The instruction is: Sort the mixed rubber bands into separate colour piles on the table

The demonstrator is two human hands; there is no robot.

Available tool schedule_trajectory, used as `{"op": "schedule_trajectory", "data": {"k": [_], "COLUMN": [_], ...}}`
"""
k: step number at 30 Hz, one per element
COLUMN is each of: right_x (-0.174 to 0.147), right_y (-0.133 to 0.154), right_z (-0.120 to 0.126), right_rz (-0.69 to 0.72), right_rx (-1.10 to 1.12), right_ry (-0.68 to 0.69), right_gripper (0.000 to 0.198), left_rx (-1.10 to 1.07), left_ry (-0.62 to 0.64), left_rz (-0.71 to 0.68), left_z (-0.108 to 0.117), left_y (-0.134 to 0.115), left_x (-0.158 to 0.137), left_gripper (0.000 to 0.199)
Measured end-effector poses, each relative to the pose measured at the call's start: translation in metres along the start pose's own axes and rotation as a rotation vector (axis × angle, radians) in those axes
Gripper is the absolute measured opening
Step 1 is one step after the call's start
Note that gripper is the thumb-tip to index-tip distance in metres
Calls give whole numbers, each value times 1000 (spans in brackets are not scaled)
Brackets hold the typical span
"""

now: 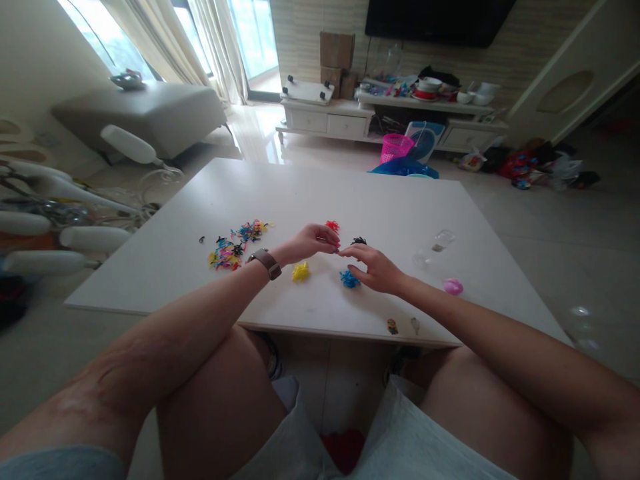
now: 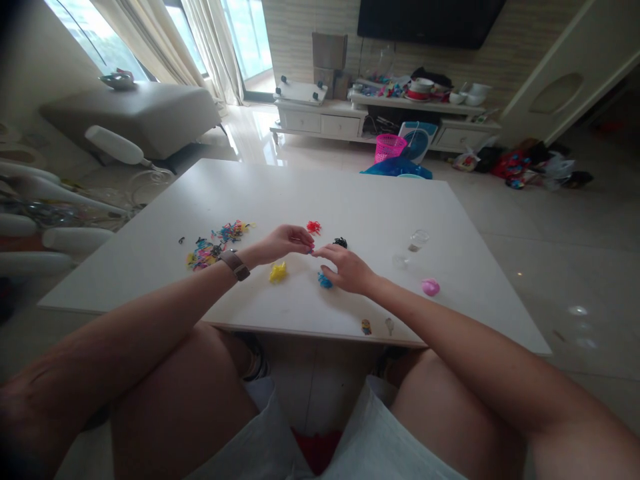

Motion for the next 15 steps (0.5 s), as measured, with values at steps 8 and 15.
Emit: {"op": "schedule_trajectory", "data": {"k": [8, 15], "right_x": [1, -1], "right_y": [2, -2], "right_z": [-2, 1], "right_rz": [37, 22], "right_rx": [-10, -4], "right_ry": [19, -6], "right_gripper": [34, 32], "left_rx": [-24, -45], "left_ry": [4, -21], "left_rz": [33, 70], "left_z": [1, 4], "left_y": [-1, 1], "left_x": [-4, -6], "left_gripper": [29, 23]}}
Point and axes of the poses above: each hand's wrist, its own x-axis towards the middle knuckle, its own z-axis out of the back of the hand, y = z × x, the point moved 10 cm from there along x, towards the middle knuckle, and after that the axes turned 9 degrees about z, right-handed, at the moved point
